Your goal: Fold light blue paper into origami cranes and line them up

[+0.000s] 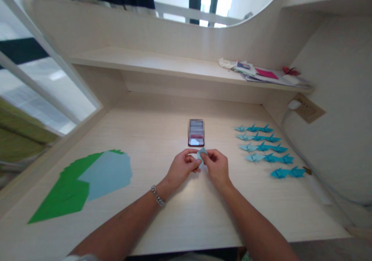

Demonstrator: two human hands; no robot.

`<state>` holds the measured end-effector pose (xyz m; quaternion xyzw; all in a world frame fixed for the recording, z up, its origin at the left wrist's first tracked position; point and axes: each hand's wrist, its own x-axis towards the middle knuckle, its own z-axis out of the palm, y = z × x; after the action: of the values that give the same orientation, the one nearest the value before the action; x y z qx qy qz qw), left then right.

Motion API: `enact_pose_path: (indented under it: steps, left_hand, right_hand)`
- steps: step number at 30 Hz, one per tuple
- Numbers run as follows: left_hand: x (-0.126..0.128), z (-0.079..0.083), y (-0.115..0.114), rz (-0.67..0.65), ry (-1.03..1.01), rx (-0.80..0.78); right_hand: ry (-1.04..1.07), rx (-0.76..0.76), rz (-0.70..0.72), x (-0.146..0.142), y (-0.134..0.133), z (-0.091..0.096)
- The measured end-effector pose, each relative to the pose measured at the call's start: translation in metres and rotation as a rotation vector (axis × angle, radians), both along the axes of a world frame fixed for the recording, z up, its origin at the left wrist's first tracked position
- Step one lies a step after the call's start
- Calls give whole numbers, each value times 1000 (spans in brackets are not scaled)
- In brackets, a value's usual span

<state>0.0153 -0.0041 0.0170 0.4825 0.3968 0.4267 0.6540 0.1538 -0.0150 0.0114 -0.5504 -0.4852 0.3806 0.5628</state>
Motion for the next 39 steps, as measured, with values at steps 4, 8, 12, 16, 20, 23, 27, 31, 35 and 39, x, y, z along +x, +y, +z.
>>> enact_pose_path:
  steps: [4,8,12,16,20,23,27,31,35,39]
  left_hand:
    - [0,-2,-1,-56,-81,-57]
    - [-1,-3,-1,-64,-75,-36]
    - [-1,-2,-1,-46,-51,-15]
    - [-1,-1,-2,-79,-87,-69]
    - [-1,-1,-1,-86,-72,-49]
    - [-2,-2,-1,-89,-68,-34]
    - [-3,-1,-1,-115,-81,-41]
    - [-6,-1,-1,-149,-85,-50]
    - [-8,-2,0,-193,-92,-68]
    - [-6,-4,0,-201,-62,-107]
  right_hand:
    - [17,-7,-18,0,0,1]
    - [15,4,-24,0,-1,2]
    - [5,12,-40,-1,0,1]
    - [9,6,-56,0,0,0]
    - [13,7,-59,0,0,0]
    - [12,12,-65,0,0,-1]
    - [18,11,-61,0,0,-2]
    - [21,10,-64,1,0,-1]
    - [31,5,-88,4,2,0]
    - [33,18,-85,4,1,1]
